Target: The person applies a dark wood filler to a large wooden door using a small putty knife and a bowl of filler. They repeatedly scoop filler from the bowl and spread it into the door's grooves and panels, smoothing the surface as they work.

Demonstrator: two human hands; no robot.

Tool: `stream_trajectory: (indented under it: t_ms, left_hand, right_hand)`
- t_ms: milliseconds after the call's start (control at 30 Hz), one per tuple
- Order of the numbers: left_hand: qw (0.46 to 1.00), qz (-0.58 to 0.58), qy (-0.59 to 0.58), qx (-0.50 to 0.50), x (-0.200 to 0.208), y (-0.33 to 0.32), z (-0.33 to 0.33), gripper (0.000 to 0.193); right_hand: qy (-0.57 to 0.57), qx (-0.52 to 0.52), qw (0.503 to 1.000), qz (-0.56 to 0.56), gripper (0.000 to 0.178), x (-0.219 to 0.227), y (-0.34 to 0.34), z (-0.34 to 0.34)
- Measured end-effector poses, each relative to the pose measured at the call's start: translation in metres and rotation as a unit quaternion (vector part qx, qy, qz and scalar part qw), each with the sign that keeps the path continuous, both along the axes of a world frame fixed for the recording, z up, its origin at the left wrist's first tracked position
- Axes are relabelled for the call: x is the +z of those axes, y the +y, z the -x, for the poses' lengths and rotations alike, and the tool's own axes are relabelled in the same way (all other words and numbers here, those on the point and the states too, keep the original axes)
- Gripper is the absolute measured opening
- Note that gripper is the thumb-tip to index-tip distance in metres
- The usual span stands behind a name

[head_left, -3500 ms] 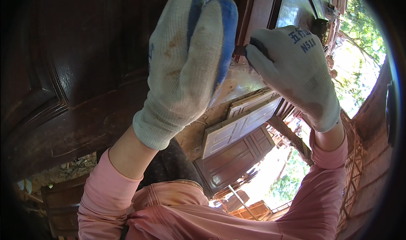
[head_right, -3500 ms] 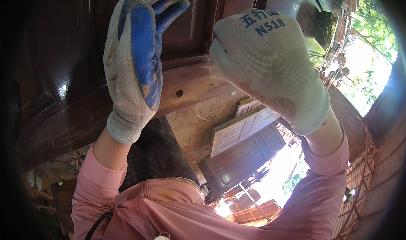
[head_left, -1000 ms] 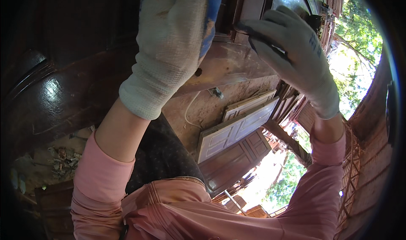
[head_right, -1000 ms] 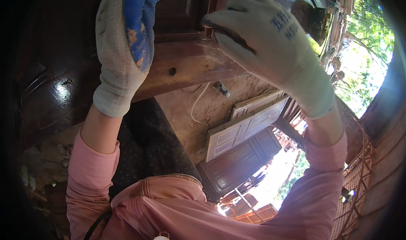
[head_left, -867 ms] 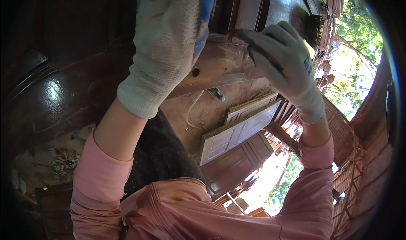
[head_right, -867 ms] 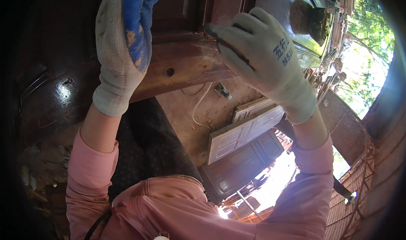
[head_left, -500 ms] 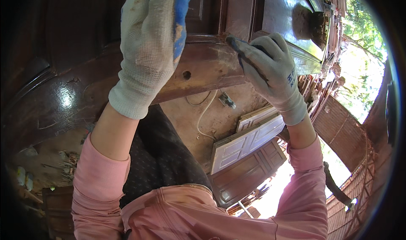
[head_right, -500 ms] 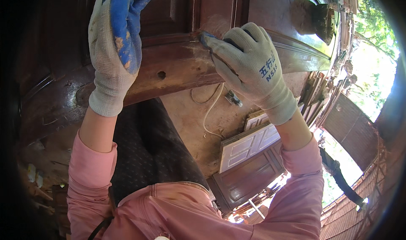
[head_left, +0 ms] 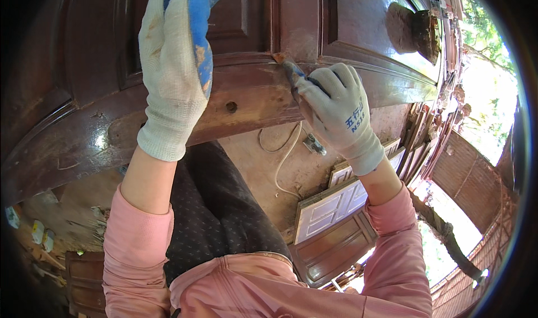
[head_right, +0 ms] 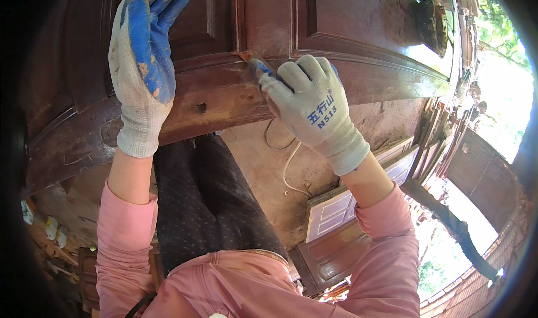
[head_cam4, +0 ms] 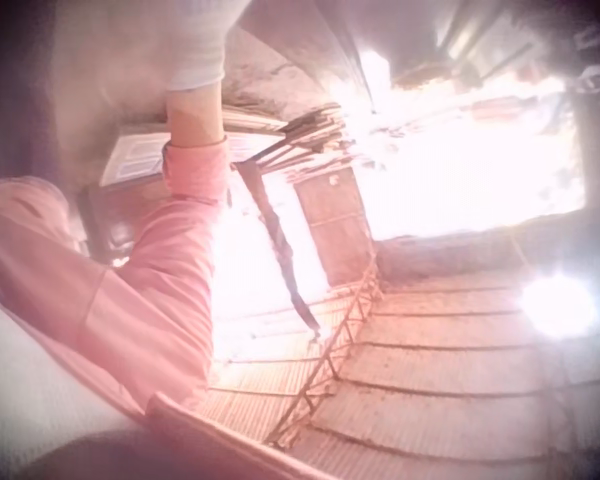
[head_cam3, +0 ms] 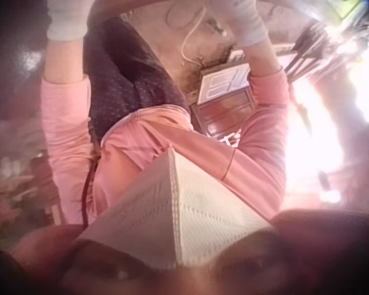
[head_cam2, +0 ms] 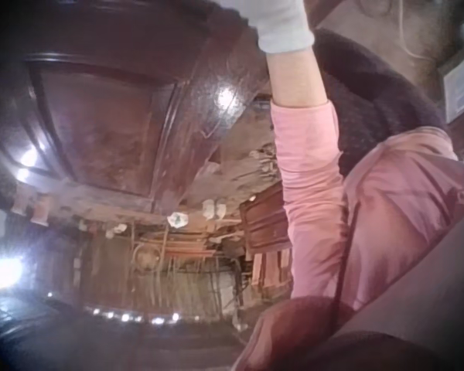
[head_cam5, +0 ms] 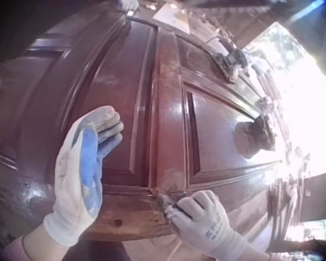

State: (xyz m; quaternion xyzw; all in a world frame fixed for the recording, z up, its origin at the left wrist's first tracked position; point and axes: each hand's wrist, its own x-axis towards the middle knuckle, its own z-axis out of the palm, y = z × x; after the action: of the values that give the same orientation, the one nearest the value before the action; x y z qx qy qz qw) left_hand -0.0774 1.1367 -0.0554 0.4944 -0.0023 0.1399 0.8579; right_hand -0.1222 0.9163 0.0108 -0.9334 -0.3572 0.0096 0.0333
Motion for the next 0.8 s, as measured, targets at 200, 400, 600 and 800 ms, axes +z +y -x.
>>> stream_trajectory:
  t_ms: [200,400,600,800]
  left_hand:
    - [0.999,-0.035,0.015,0.016,0.002,-0.004,0.001,0.051]
    - [0.998,-0.047,0.029,0.021,0.007,-0.007,0.000,0.051]
    - [0.997,-0.069,0.022,0.024,0.006,-0.006,0.000,0.048]
    - [0.997,-0.068,0.029,0.027,0.008,-0.009,-0.001,0.048]
  right_hand:
    - [0.027,-0.022,0.999,-0.027,0.029,0.014,0.002,-0.002]
    - [0.126,-0.231,0.936,-0.233,0.033,0.014,0.013,0.009]
    - [0.262,-0.429,0.716,-0.484,0.030,0.006,0.031,0.022]
    - [0.280,-0.454,0.675,-0.510,0.032,0.006,0.030,0.031]
